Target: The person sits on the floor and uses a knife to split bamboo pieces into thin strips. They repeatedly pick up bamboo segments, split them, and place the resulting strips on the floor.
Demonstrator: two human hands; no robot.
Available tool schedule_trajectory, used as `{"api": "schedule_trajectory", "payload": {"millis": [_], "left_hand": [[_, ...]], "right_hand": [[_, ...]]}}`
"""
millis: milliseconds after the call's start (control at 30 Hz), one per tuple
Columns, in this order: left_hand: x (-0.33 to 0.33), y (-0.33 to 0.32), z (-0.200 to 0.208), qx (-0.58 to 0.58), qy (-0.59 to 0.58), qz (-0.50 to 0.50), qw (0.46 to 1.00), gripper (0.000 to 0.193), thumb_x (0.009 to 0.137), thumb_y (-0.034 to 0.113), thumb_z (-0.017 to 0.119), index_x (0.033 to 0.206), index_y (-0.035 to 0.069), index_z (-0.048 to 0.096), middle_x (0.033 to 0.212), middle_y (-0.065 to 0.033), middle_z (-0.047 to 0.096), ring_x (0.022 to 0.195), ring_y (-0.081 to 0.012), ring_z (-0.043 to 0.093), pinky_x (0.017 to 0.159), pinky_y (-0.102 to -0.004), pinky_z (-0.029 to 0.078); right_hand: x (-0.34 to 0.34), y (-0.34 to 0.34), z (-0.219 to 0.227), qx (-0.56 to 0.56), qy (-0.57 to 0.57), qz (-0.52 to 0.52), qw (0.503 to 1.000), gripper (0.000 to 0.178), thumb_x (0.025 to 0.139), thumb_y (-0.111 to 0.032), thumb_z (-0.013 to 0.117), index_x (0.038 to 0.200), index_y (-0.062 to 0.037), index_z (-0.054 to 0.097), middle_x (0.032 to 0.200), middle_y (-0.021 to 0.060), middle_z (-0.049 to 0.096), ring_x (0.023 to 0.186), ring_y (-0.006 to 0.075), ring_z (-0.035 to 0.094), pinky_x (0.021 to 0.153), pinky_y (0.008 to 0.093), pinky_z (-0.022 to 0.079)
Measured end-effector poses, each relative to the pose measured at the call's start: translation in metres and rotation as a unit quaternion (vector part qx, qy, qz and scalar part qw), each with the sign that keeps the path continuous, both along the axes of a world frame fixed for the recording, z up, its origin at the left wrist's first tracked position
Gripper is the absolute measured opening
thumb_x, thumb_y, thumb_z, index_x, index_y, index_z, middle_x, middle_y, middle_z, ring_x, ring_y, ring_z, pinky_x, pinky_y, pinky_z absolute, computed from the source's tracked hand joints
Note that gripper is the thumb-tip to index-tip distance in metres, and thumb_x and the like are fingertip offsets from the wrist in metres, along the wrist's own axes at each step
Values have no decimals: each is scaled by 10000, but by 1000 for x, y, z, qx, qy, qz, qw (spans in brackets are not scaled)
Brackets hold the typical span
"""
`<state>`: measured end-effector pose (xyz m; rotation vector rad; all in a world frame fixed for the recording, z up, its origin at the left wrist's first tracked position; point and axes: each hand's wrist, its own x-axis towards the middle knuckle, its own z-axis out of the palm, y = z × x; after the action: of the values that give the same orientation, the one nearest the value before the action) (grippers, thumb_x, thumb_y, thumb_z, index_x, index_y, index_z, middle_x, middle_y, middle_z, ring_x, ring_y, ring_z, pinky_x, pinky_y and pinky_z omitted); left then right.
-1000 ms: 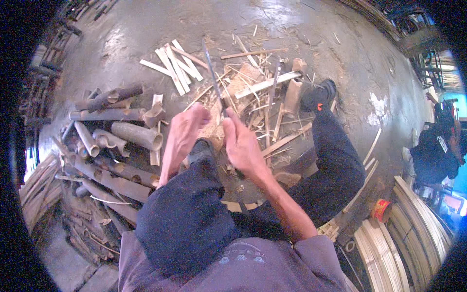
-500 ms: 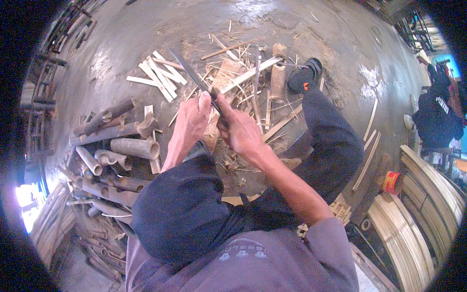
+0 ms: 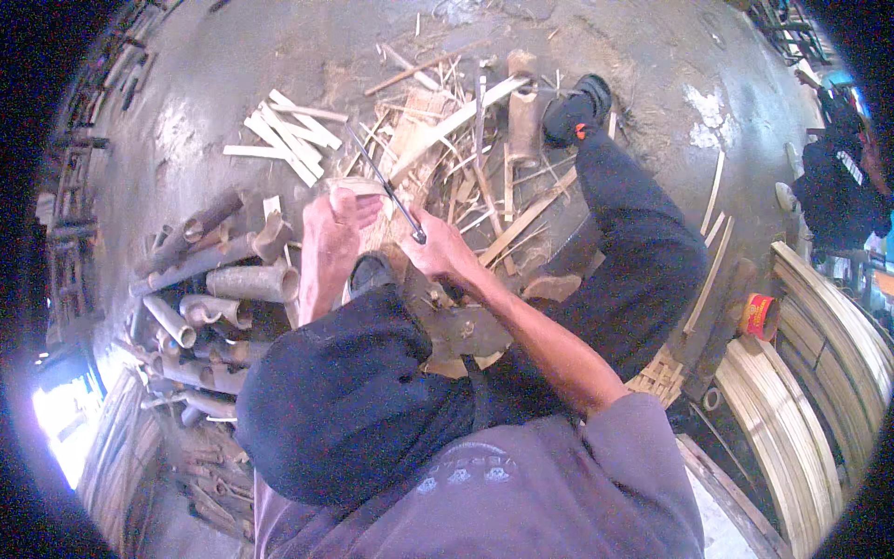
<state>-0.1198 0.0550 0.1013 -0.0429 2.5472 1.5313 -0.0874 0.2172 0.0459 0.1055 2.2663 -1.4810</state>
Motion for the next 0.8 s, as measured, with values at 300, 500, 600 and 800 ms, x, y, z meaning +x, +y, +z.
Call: {"api": "schedule_trajectory", "payload": {"millis": [300,500,600,800], "left_hand": [[42,-34,-3,292,-9,135,947,513,1004,245,265,1154,-202,465,1070,-328,613,986,-383,655,905,-413,537],[51,-108,-16,52,22,255,965,451,991,201,291,1165,-143,525,1085,-235,643,1003,-308,651,920,-407,526],[51,-102,-24,109,35,261,958,424,1020,267,310,1076,-56,579,1090,-167,634,1008,-267,626,924,-403,504],[54,-83,-49,144,-25,322,935,455,1039,329,301,1047,-50,552,1055,-168,623,961,-282,643,860,-404,541]], "right_hand": [[6,-14,-55,15,-78,56,995,497,783,-263,569,1229,-43,584,684,156,617,637,285,615,629,414,478],[17,-48,-101,39,-28,60,997,413,783,-296,557,1074,-11,622,875,238,661,825,427,643,765,496,498],[20,-53,-101,86,-25,93,992,354,812,-291,546,1024,-19,626,865,249,659,822,436,639,759,493,498],[39,-54,-93,-53,94,42,993,316,872,-258,552,1065,-26,647,759,239,633,742,377,653,661,442,493]]}}
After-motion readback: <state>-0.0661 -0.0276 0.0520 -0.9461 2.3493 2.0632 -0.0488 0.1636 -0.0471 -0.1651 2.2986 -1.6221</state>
